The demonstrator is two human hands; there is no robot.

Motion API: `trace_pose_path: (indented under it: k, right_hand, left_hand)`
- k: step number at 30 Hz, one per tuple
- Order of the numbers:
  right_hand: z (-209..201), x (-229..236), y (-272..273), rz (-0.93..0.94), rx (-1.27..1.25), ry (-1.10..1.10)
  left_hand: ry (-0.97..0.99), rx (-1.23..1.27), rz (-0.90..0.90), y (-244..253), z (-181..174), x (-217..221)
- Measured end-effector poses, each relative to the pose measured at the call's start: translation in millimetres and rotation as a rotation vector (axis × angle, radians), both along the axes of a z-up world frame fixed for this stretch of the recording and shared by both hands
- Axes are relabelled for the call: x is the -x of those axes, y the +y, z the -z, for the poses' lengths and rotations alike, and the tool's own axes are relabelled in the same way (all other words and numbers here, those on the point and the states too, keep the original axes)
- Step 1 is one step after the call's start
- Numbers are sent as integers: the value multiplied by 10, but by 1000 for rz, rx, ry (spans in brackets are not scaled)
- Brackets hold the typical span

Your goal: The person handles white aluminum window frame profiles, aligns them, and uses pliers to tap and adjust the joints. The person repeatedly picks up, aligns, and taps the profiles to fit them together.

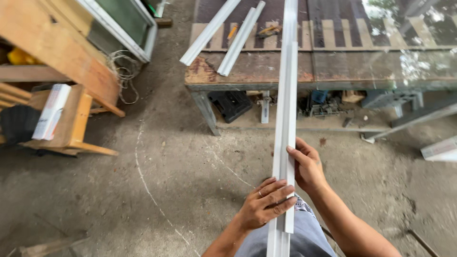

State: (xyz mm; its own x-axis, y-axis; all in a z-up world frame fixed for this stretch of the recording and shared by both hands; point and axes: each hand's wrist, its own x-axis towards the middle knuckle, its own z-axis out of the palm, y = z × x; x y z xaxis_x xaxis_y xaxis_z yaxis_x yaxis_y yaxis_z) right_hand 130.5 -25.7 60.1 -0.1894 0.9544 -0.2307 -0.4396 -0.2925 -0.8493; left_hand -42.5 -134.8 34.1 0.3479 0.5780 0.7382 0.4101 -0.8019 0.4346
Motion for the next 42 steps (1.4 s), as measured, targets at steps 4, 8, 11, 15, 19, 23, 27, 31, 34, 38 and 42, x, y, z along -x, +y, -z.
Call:
trace_pose_path:
  k: [4, 8, 11, 15, 19, 23, 27, 31, 34, 38, 42]
  right_hand:
    - [142, 150, -63, 75, 176, -22]
    - [401, 617, -273, 224, -6, -136]
    - [458, 858, -664, 218, -163, -237]
    - [562, 1006, -816, 169, -227, -251]
    - [803, 835, -125, 181, -10, -450]
    - [995, 306, 1009, 367, -4, -571]
    - [779, -528, 1552, 594, -391, -519]
    - [31, -979, 1940, 693, -583, -400]
    - [-341, -1169, 2186, 436, -676, -462]
    - [-174, -979, 2240, -157, -610, -1062]
    - [-70, -727, 2614, -884, -485, -1078]
  left_hand:
    - [127, 103, -2, -18, -41, 179]
    - [174, 91, 16, -210, -34, 510]
    - [254, 19, -12, -535, 70, 776]
    - [331, -48, -108, -652, 436, 977]
    - [321, 42, -156, -97, 697, 827]
    - [338, 45, -138, 1022, 773, 337]
    - [336, 70, -107, 1896, 882, -102]
    - [447, 132, -77, 2882, 1044, -539]
    - [453, 227, -74, 3360, 874, -711]
    - [179, 246, -99, 3492, 314, -247]
    - [676, -157, -534, 3609, -284, 1002]
